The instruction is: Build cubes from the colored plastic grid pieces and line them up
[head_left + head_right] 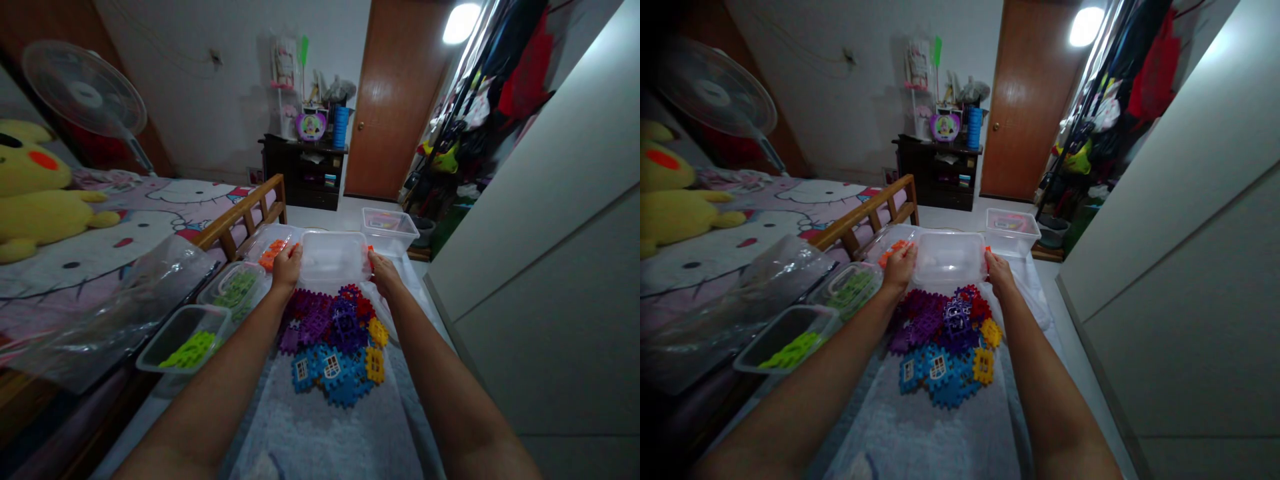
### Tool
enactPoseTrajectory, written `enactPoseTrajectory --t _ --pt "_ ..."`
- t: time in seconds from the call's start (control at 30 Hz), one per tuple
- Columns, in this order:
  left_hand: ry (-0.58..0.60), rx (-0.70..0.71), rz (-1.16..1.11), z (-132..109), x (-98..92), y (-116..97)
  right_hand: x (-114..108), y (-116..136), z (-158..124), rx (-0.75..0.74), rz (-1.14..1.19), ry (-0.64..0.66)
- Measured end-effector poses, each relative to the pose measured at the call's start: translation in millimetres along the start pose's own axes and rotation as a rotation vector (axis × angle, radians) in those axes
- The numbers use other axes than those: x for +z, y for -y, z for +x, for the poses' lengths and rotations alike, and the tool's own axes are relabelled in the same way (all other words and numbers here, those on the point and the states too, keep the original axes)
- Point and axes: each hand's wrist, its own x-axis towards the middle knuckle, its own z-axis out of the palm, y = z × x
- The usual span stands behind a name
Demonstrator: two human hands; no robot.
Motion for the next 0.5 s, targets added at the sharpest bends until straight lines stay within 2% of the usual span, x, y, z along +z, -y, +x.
enactPoseTrajectory --t 0.2,0.4,0.5 --pt "-0.147 -0.254 -0.085 10 3.0 10 4 -6 11 0.085 0.012 -0.031" --pt "-0.188 -0.458 -0.184 14 11.7 17 6 -9 14 0.087 -0.005 -0.040" --pt "-0.192 -0.529 -0.237 15 14.3 21 -1 -8 9 0.055 -0.033 -0.031"
